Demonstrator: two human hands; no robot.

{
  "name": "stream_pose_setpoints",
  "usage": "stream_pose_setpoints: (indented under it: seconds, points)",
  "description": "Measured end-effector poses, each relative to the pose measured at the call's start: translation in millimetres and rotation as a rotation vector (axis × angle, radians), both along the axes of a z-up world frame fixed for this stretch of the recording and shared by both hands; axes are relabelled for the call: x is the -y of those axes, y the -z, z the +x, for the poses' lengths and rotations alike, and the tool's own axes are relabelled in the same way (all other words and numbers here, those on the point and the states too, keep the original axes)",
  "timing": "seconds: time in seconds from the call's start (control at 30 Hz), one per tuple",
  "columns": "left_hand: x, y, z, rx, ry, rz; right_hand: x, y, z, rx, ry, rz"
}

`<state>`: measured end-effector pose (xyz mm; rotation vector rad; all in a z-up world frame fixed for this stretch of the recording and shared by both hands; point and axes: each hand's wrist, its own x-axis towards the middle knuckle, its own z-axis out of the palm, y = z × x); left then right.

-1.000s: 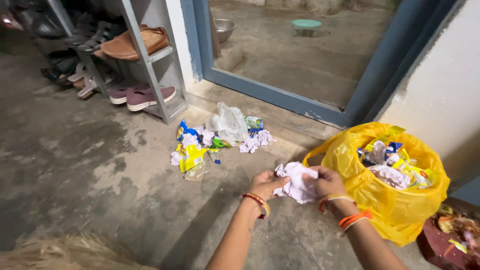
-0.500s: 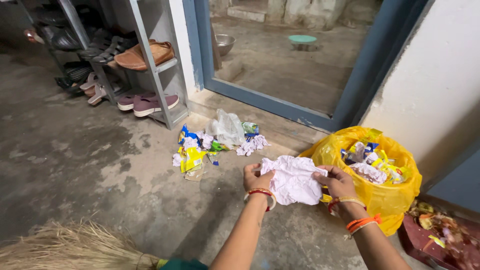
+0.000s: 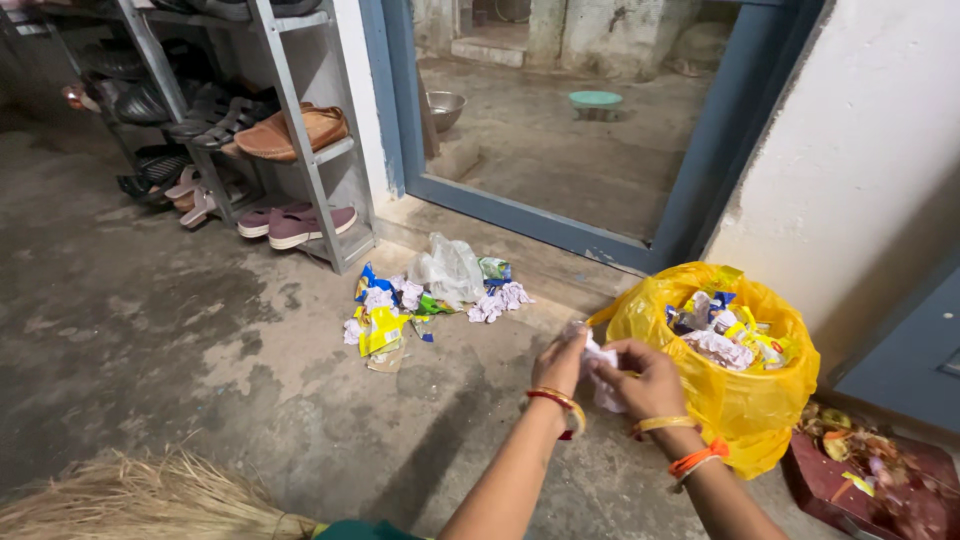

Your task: The person picks up crumpled paper and plastic wrappers from the floor and places them into a yellow trash bag. The person handles items one at a time, folding them before disposal.

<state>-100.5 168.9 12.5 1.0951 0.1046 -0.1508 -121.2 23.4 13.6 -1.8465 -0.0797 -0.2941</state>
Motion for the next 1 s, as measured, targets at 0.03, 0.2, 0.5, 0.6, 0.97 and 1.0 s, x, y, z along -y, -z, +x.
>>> stream_pose_setpoints:
  seconds: [0.03,0.2,0.5,0.6,0.97,1.0]
  points:
    - [-2.5,-1.1,-0.4,-0.054,0.055,-0.025,-2.6,-2.5,-3.6,-0.007,-0.035,-0.036]
    - [1.9,12.9,8.7,-0.029,0.057,-0.285,-5.6,-12.5,-17.4,0.032,-0.203,-0.025]
    - [-1.6,14.1,22.0,-0.059,-0.166,-0.39,4.1,-33.9,-20.9,-0.098,0.209,0.063]
    - [-1.2,10.2,15.7,-0.071,-0.11,-0.372,4.1,-39.6,-17.6,-0.433,0.114,0.359]
    - [-7.5,-23.1,-11.6,-0.285,0.156,-0.049,19.4,-10.6,10.9,0.205,0.18,-0.053]
    - [-8.4,-34.1,-15.6,-0.346,0.203,-0.049,18.5,-14.7,5.7,0.307,0.212,-0.19]
